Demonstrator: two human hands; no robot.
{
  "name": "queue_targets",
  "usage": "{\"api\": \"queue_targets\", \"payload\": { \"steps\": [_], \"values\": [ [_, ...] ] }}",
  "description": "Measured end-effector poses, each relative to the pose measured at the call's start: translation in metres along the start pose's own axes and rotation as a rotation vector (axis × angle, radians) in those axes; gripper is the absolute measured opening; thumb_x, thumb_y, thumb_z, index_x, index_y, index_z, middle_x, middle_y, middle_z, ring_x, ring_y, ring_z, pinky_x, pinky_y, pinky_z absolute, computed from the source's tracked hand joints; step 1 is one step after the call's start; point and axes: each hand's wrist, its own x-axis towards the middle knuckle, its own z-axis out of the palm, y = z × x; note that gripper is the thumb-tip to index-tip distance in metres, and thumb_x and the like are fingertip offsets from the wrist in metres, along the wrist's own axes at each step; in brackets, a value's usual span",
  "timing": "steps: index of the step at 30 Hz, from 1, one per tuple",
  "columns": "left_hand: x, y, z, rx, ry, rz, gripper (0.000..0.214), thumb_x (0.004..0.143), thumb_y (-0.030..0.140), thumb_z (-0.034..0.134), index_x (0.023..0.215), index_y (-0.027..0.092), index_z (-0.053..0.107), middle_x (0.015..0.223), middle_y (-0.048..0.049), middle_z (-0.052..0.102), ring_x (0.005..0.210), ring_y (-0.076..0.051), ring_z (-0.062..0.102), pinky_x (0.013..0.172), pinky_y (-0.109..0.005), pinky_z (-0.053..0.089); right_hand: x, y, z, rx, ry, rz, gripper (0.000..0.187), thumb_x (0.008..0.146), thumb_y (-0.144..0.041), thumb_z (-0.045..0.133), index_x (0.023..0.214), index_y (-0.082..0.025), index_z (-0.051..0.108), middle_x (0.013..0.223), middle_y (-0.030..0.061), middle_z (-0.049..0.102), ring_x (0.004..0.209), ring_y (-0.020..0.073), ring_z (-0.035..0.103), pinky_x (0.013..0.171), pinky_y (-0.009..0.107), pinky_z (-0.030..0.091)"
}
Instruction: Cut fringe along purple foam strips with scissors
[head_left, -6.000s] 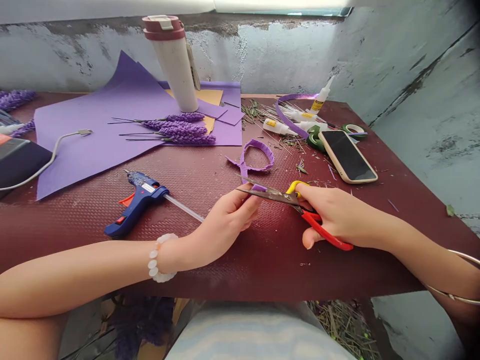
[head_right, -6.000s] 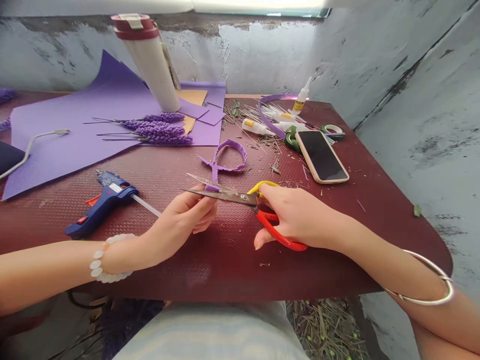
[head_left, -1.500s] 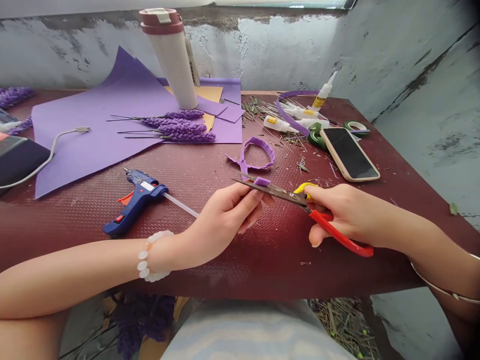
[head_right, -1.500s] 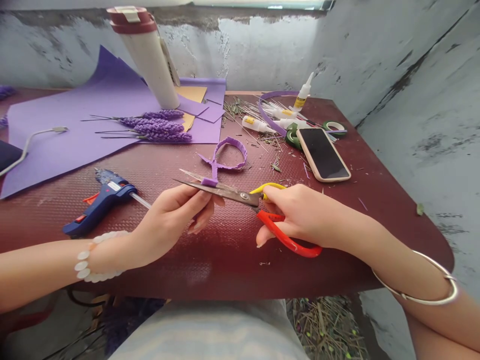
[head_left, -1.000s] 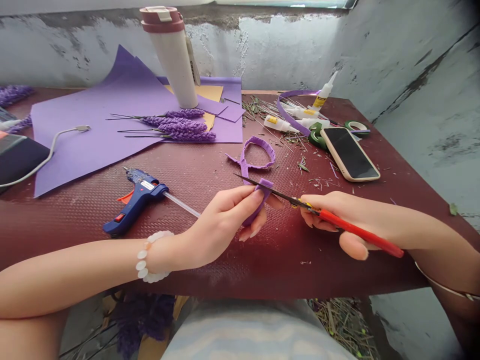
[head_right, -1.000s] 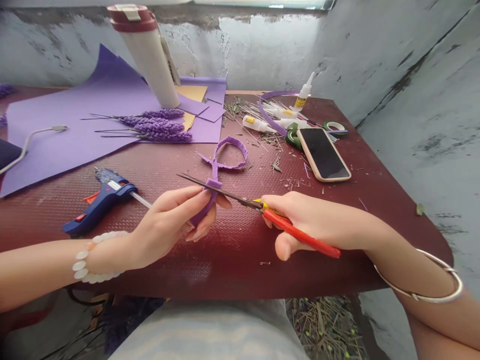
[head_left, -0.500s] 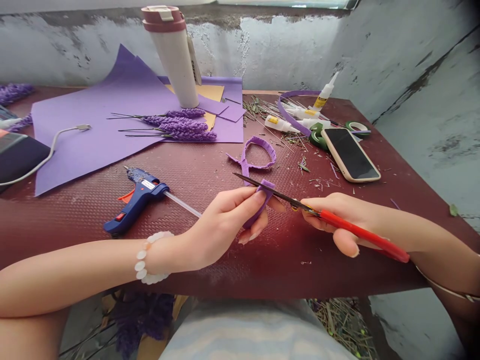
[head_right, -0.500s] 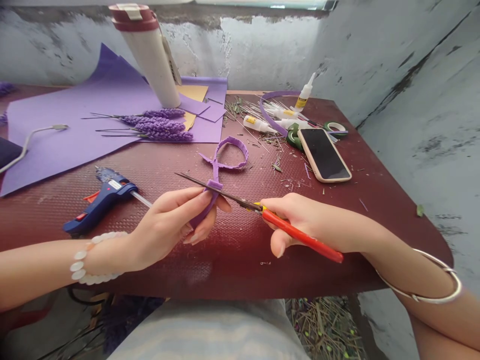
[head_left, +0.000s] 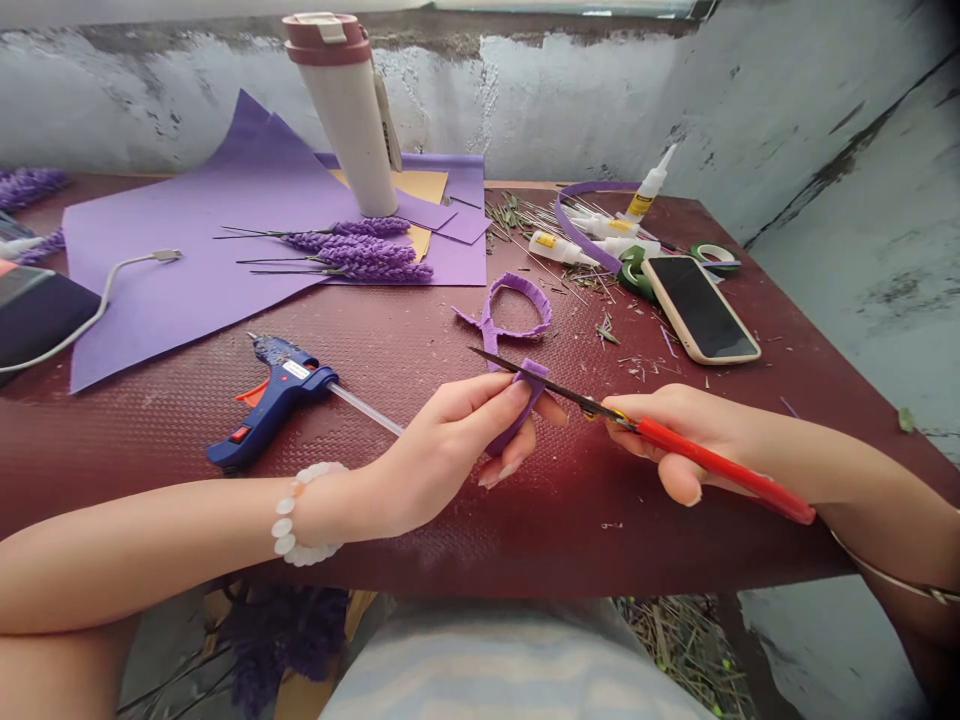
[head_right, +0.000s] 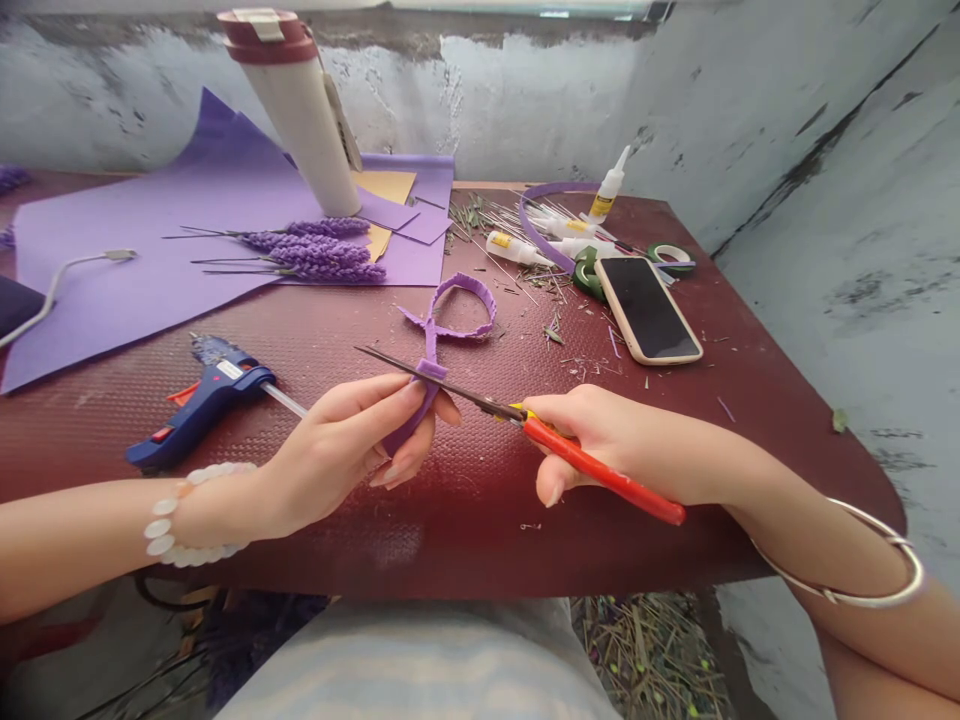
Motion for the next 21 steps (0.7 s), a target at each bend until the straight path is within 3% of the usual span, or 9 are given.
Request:
{"api": "queue_targets", "payload": {
  "steps": [4,7,11,17,21],
  "values": [
    [0.0016,0.0,-0.0004,0.031,0.004,0.013,0.047,0.116,0.06,0.083,0.1,0.017,0.075,0.064,0.008,0.054,0.054,-0.01,0.04,0.053,-0.028,0.032,0.0003,0.0002,0.0007,-0.081,0.04,-0.008,0.06,0.091,-0.074,0.092,0.086,-0.032,0.049,0.071,-0.0062,0.058,0.065,0.0211,0.045,0.062,0.039,0.03],
    [0.0035,-0.0001,-0.0008,0.067,0.059,0.072,0.049,0.112,0.062,0.087,0.096,0.017,0.074,0.063,0.0091,0.047,0.057,-0.01,0.033,0.054,-0.029,0.027,-0.0001,-0.003,0.0008,-0.25,0.118,-0.032,0.06,0.083,-0.073,0.098,0.093,-0.033,0.055,0.082,-0.0036,0.067,0.071,0.0258,0.058,0.063,0.039,0.042],
    [0.0065,-0.0032,-0.0017,0.055,0.131,0.141,0.047,0.109,0.059,0.091,0.092,0.02,0.071,0.067,0.0083,0.046,0.059,-0.011,0.032,0.055,-0.029,0.026,0.0005,-0.0068,0.0008,-0.388,0.194,-0.038,0.071,0.074,-0.081,0.102,0.104,-0.033,0.058,0.099,0.002,0.076,0.088,0.0358,0.073,0.077,0.046,0.058],
    [0.0092,-0.0064,-0.0024,0.143,0.144,0.199,0.046,0.117,0.047,0.081,0.085,0.025,0.058,0.067,0.0089,0.047,0.06,-0.011,0.037,0.058,-0.029,0.033,0.007,-0.0053,0.0048,-0.531,0.33,-0.038,0.088,0.063,-0.103,0.095,0.097,-0.034,0.052,0.098,0.0044,0.069,0.085,0.0355,0.069,0.073,0.044,0.052],
    [0.0093,-0.0053,-0.0026,0.23,0.13,0.171,0.053,0.119,0.053,0.079,0.081,0.026,0.055,0.066,0.0083,0.048,0.059,-0.011,0.039,0.059,-0.03,0.034,0.0089,-0.0015,0.0055,-0.57,0.379,-0.069,0.091,0.064,-0.112,0.088,0.095,-0.034,0.054,0.098,0.0042,0.066,0.081,0.0334,0.065,0.073,0.044,0.05]
  ]
}}
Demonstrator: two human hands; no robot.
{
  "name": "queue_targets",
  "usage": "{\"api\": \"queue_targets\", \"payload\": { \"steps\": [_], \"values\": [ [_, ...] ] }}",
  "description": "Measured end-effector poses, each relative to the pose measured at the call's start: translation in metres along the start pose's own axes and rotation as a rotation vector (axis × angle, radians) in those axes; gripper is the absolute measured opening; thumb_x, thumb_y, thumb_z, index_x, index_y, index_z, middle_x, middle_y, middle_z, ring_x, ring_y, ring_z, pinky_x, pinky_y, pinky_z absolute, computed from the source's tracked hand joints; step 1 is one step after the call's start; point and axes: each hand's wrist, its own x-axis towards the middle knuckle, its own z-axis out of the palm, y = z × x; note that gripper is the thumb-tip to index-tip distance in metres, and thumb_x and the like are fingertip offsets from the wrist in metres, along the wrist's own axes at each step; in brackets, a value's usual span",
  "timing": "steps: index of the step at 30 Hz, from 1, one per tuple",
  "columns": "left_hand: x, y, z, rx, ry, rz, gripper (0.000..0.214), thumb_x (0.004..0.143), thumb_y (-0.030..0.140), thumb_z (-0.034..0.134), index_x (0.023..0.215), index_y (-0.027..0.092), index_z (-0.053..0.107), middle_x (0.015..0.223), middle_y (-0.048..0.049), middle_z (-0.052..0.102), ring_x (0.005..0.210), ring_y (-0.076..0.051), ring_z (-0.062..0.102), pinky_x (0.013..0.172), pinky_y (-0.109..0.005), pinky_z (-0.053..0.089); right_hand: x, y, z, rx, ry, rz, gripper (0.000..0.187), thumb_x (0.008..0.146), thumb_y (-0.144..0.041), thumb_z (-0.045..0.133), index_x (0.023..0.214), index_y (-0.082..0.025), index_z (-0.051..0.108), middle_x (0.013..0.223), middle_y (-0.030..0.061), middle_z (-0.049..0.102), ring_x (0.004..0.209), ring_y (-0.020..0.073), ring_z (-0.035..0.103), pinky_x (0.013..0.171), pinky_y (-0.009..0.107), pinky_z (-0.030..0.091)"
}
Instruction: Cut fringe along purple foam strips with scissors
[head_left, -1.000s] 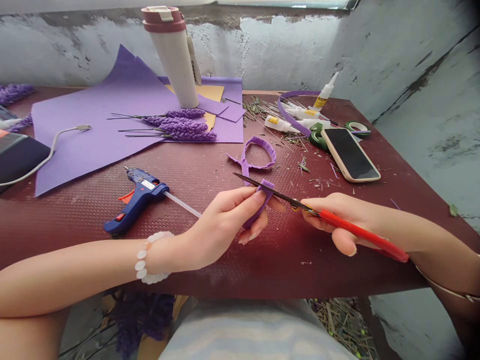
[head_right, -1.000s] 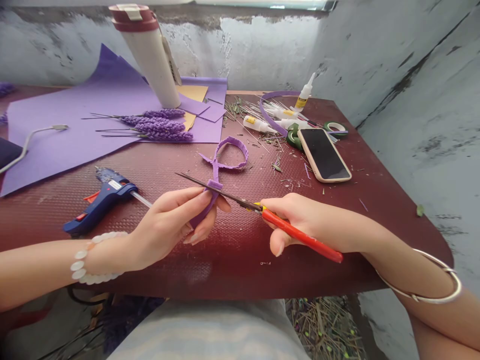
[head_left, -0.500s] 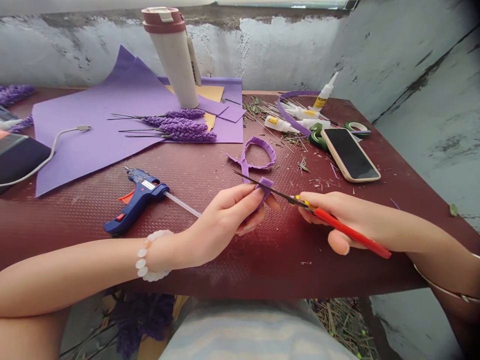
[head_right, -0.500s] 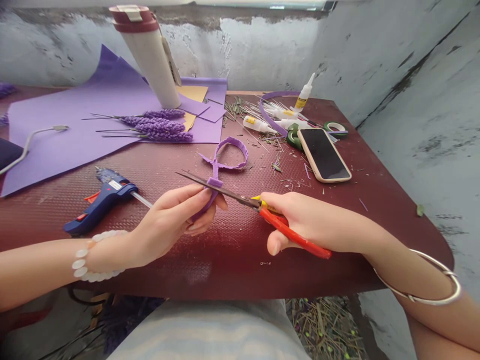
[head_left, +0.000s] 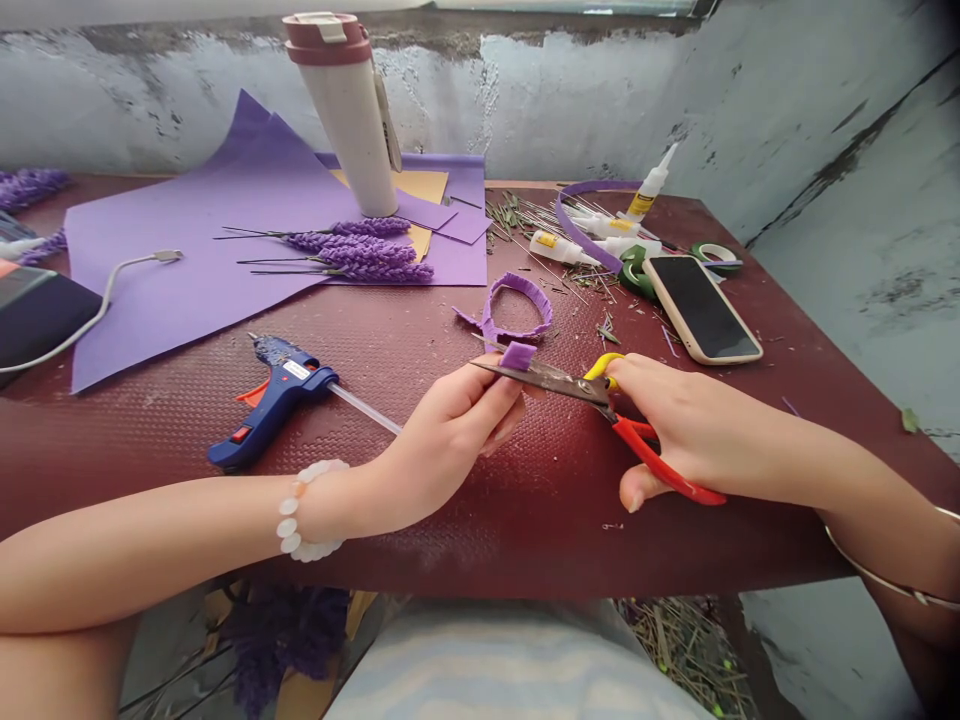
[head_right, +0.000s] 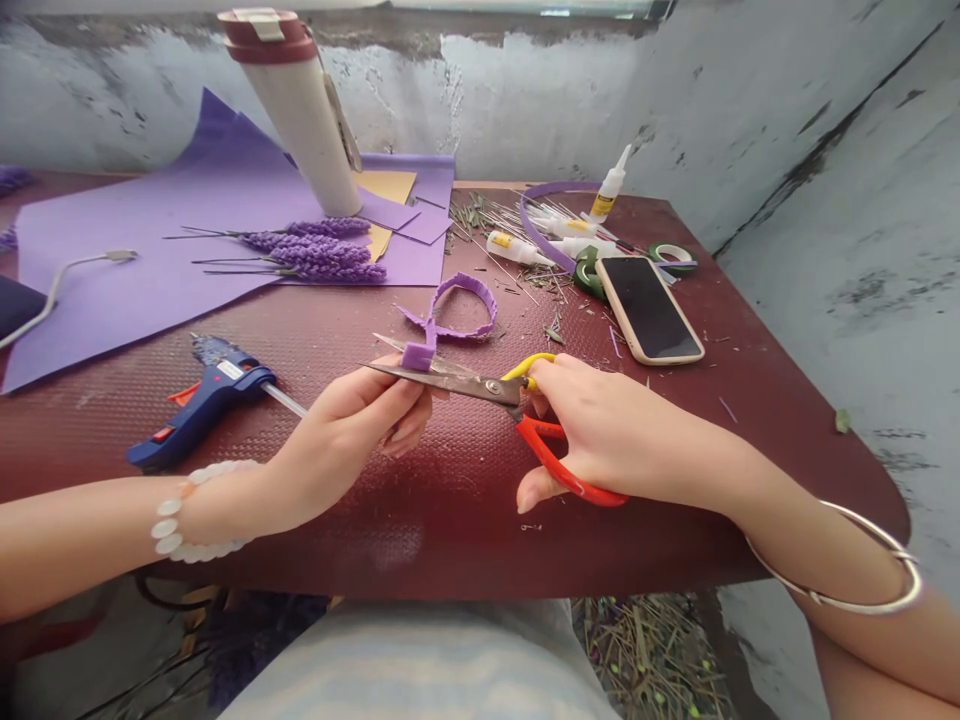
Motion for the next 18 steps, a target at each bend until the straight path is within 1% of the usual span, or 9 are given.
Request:
{"api": "queue_targets", "payload": {
  "steps": [4,7,10,13,15,18],
  "values": [
    [0.001,0.001,0.0,0.011,-0.026,0.002,0.062,0.115,0.067,0.083,0.079,0.027,0.052,0.065,0.008,0.047,0.059,-0.011,0.038,0.058,-0.031,0.034,0.001,0.0,-0.001,0.031,-0.016,-0.009,0.094,0.061,-0.115,0.087,0.097,-0.033,0.057,0.101,0.0052,0.068,0.083,0.0352,0.068,0.075,0.046,0.052],
    [0.002,0.0,0.001,-0.023,-0.031,-0.002,0.063,0.113,0.071,0.084,0.08,0.027,0.053,0.065,0.0079,0.046,0.059,-0.011,0.037,0.056,-0.03,0.034,0.002,-0.004,-0.004,0.066,-0.042,0.016,0.093,0.059,-0.11,0.091,0.099,-0.033,0.058,0.101,0.0055,0.07,0.086,0.0375,0.071,0.075,0.047,0.054],
    [0.002,-0.002,0.002,-0.055,-0.033,-0.002,0.062,0.112,0.07,0.086,0.082,0.026,0.055,0.065,0.0085,0.044,0.058,-0.01,0.035,0.053,-0.028,0.032,0.002,-0.008,-0.007,0.097,-0.08,0.021,0.083,0.065,-0.102,0.094,0.095,-0.034,0.057,0.095,0.0039,0.073,0.082,0.0369,0.072,0.072,0.047,0.056],
    [0.003,-0.003,0.003,-0.069,-0.033,0.002,0.06,0.111,0.068,0.089,0.082,0.025,0.058,0.064,0.0093,0.043,0.056,-0.01,0.033,0.051,-0.027,0.029,0.001,-0.008,-0.005,0.114,-0.106,-0.012,0.075,0.074,-0.095,0.095,0.09,-0.035,0.052,0.083,-0.0006,0.071,0.071,0.0318,0.068,0.067,0.044,0.053],
    [0.003,-0.002,0.002,-0.074,-0.038,-0.011,0.059,0.11,0.068,0.09,0.083,0.024,0.06,0.063,0.0095,0.043,0.055,-0.009,0.033,0.051,-0.027,0.029,0.001,-0.005,-0.001,0.102,-0.066,-0.031,0.072,0.08,-0.093,0.092,0.09,-0.036,0.05,0.075,-0.004,0.067,0.064,0.0283,0.062,0.065,0.042,0.049],
    [0.003,0.001,0.002,-0.07,-0.043,-0.046,0.059,0.109,0.069,0.09,0.084,0.023,0.063,0.063,0.0095,0.044,0.056,-0.009,0.033,0.052,-0.027,0.029,0.0,0.002,0.007,0.069,0.059,-0.067,0.071,0.088,-0.096,0.084,0.089,-0.036,0.046,0.065,-0.0078,0.059,0.054,0.0241,0.052,0.063,0.04,0.043]
  ]
}}
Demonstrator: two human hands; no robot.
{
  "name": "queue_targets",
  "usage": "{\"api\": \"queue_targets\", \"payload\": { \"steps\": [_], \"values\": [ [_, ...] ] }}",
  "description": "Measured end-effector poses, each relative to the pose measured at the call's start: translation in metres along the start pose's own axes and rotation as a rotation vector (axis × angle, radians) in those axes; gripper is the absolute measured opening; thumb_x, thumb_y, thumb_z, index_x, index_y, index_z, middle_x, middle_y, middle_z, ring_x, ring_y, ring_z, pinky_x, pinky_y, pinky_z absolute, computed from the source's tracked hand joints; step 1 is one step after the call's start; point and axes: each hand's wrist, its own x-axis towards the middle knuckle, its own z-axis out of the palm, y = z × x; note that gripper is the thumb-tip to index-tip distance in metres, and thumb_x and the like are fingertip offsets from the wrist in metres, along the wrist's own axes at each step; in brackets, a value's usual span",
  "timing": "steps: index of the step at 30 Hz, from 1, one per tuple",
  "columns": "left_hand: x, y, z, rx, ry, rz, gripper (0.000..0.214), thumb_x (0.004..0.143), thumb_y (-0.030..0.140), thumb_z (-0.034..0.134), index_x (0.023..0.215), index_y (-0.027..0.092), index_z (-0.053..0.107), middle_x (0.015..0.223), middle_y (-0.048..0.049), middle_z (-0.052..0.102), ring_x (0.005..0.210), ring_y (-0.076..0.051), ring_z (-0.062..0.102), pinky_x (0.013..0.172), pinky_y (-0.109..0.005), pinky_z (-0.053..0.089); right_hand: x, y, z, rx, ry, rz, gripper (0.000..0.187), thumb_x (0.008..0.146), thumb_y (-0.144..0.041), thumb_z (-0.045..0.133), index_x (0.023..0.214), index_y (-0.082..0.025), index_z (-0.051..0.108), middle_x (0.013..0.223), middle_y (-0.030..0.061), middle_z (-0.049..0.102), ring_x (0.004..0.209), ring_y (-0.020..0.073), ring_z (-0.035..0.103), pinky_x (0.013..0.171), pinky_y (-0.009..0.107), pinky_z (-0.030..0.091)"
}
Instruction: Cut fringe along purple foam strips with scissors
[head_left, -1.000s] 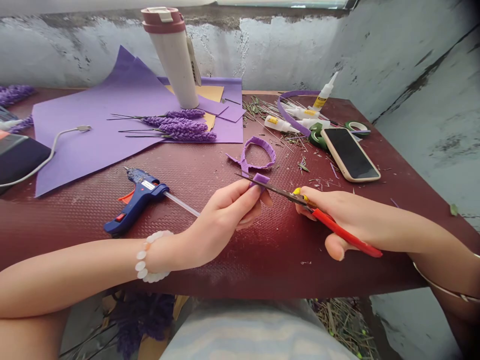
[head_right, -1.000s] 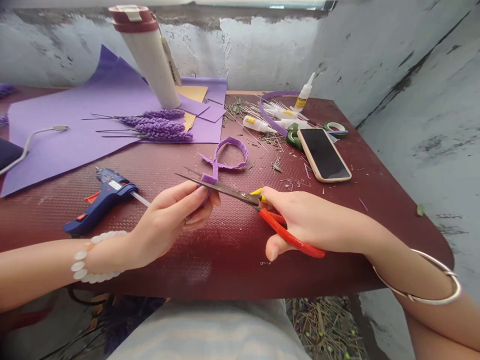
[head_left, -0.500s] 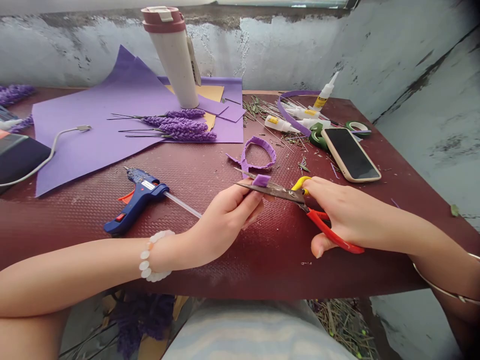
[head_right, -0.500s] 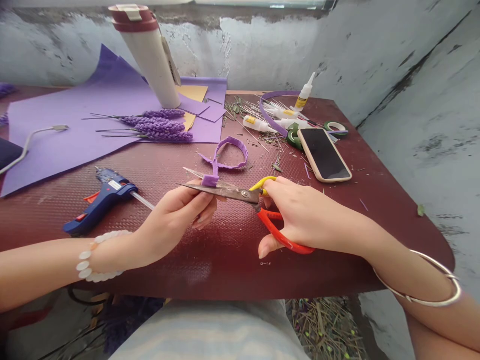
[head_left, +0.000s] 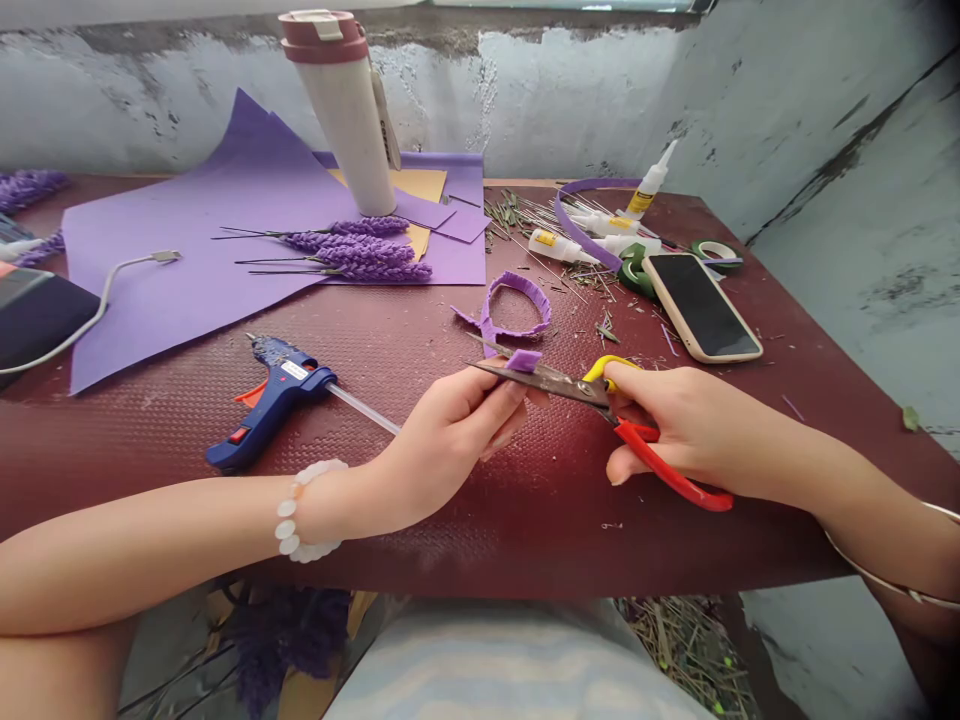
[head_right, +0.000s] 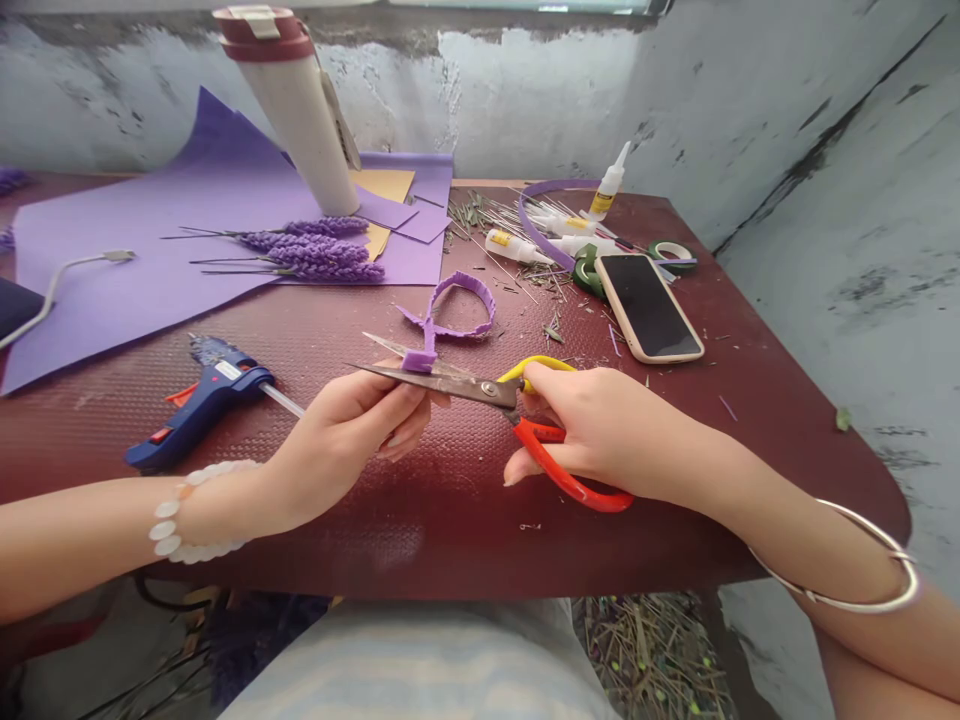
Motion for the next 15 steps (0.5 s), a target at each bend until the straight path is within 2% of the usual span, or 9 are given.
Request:
{"api": "queue_targets", "payload": {
  "steps": [3,5,9,11,13,15],
  "values": [
    [-0.002,0.002,0.0,0.001,0.005,-0.019,0.059,0.108,0.07,0.091,0.086,0.022,0.065,0.063,0.0095,0.044,0.056,-0.009,0.034,0.053,-0.028,0.028,-0.001,0.005,0.004,-0.022,0.06,-0.024,0.071,0.093,-0.098,0.077,0.086,-0.036,0.044,0.06,-0.009,0.056,0.05,0.0218,0.048,0.063,0.039,0.04],
    [-0.002,0.002,0.0,0.013,0.009,-0.026,0.057,0.109,0.069,0.09,0.088,0.022,0.067,0.062,0.0093,0.044,0.056,-0.009,0.034,0.053,-0.028,0.028,-0.002,0.005,0.002,-0.009,0.051,-0.017,0.07,0.096,-0.098,0.073,0.085,-0.036,0.044,0.06,-0.0074,0.061,0.049,0.022,0.051,0.062,0.039,0.039],
    [-0.003,0.002,0.0,0.032,0.026,-0.084,0.055,0.111,0.067,0.086,0.089,0.02,0.07,0.062,0.0088,0.046,0.056,-0.01,0.036,0.055,-0.029,0.03,-0.003,0.0,-0.007,0.081,-0.053,0.021,0.062,0.098,-0.09,0.077,0.087,-0.035,0.052,0.067,-0.0026,0.076,0.057,0.0252,0.063,0.062,0.039,0.044],
    [-0.004,0.003,0.0,0.021,0.025,-0.098,0.052,0.112,0.066,0.086,0.091,0.02,0.071,0.063,0.0091,0.046,0.056,-0.01,0.037,0.055,-0.029,0.031,-0.004,-0.002,-0.013,0.147,-0.118,0.054,0.055,0.1,-0.081,0.082,0.09,-0.034,0.057,0.068,-0.0022,0.079,0.061,0.0263,0.068,0.063,0.039,0.046],
    [-0.006,0.002,0.0,0.022,0.023,-0.078,0.049,0.113,0.062,0.086,0.092,0.02,0.07,0.063,0.0089,0.048,0.056,-0.01,0.039,0.055,-0.029,0.032,-0.005,-0.002,-0.016,0.205,-0.168,0.077,0.049,0.1,-0.075,0.085,0.093,-0.032,0.062,0.067,-0.0028,0.077,0.062,0.0256,0.067,0.062,0.037,0.044],
    [-0.008,0.002,0.0,0.009,0.004,-0.034,0.046,0.116,0.058,0.084,0.093,0.021,0.069,0.064,0.0082,0.051,0.057,-0.01,0.04,0.056,-0.029,0.034,-0.005,0.0,-0.018,0.25,-0.214,0.066,0.05,0.099,-0.075,0.086,0.092,-0.031,0.065,0.066,-0.0038,0.071,0.061,0.023,0.061,0.059,0.035,0.039]
  ]
}}
